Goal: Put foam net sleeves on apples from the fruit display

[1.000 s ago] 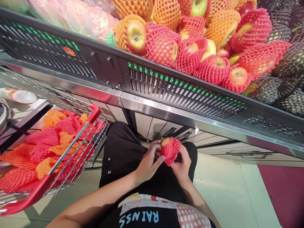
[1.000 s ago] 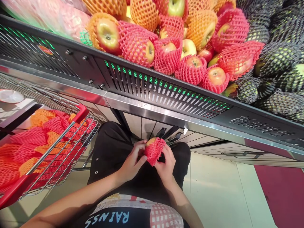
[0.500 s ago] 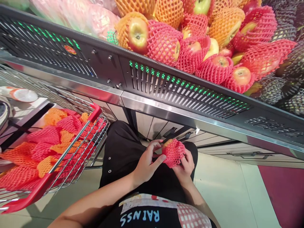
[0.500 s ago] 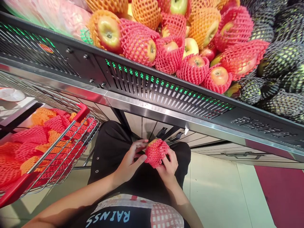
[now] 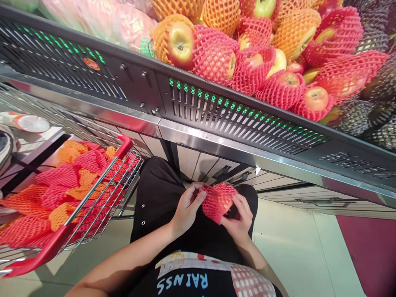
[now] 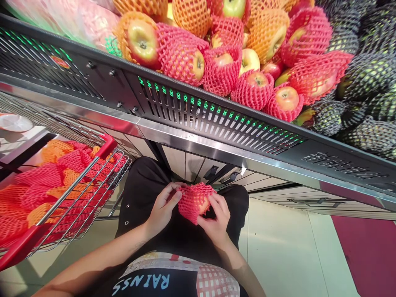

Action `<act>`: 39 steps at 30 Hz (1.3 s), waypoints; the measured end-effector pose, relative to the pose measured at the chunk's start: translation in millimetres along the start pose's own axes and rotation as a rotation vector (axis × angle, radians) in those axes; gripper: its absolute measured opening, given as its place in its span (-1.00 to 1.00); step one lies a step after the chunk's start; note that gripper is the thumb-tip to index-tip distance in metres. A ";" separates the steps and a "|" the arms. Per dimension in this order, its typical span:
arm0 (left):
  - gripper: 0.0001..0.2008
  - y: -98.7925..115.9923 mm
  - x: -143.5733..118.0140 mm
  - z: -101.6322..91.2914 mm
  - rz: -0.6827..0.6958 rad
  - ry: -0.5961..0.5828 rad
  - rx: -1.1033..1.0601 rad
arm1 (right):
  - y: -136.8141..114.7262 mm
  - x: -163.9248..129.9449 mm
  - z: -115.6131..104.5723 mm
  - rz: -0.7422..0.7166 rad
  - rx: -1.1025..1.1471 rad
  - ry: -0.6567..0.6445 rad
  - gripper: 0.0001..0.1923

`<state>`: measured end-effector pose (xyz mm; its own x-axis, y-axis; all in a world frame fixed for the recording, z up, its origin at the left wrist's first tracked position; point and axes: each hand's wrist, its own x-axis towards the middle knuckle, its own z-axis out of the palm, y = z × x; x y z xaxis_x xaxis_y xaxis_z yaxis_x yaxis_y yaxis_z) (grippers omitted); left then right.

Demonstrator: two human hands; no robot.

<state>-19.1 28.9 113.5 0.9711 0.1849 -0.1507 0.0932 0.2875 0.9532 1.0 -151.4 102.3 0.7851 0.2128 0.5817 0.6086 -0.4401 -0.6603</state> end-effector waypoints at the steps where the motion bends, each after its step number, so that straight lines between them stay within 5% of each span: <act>1: -0.75 -2.1 1.3 0.6 -0.011 0.020 0.006 | -2.1 0.5 0.7 0.057 0.039 -0.006 -0.33; 7: -0.73 -13.6 1.4 2.0 -0.111 -0.021 -0.058 | -3.6 1.6 2.7 0.081 0.023 -0.033 -0.45; 11: -0.18 -14.5 -4.1 2.7 -0.086 -0.161 0.141 | -2.1 3.2 3.0 -0.016 -0.113 -0.129 -0.55; 14: -0.21 -16.5 -2.9 3.1 -0.100 -0.077 0.245 | -4.5 7.9 1.9 -0.006 -0.104 -0.225 -0.53; 17: -0.35 -20.3 1.5 0.2 -0.090 -0.034 0.133 | -6.6 13.7 -2.1 0.102 0.173 -0.236 -0.50; 22: -0.42 -19.0 5.8 -5.0 -0.016 -0.066 -0.083 | 1.8 16.4 -4.1 0.463 0.573 -0.044 -0.75; 26: -0.41 -14.6 5.6 -3.2 0.044 -0.125 -0.165 | 9.0 13.0 2.4 0.757 0.739 -0.246 -0.71; 39: -0.39 -20.4 4.0 -2.8 0.051 -0.143 -0.169 | 20.0 11.7 5.1 0.974 1.046 -0.193 -0.64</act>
<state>-17.8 26.4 92.7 0.9960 0.0714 -0.0536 0.0171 0.4367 0.8994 23.0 -153.3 93.5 0.8814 0.3559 -0.3106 -0.4305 0.3344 -0.8384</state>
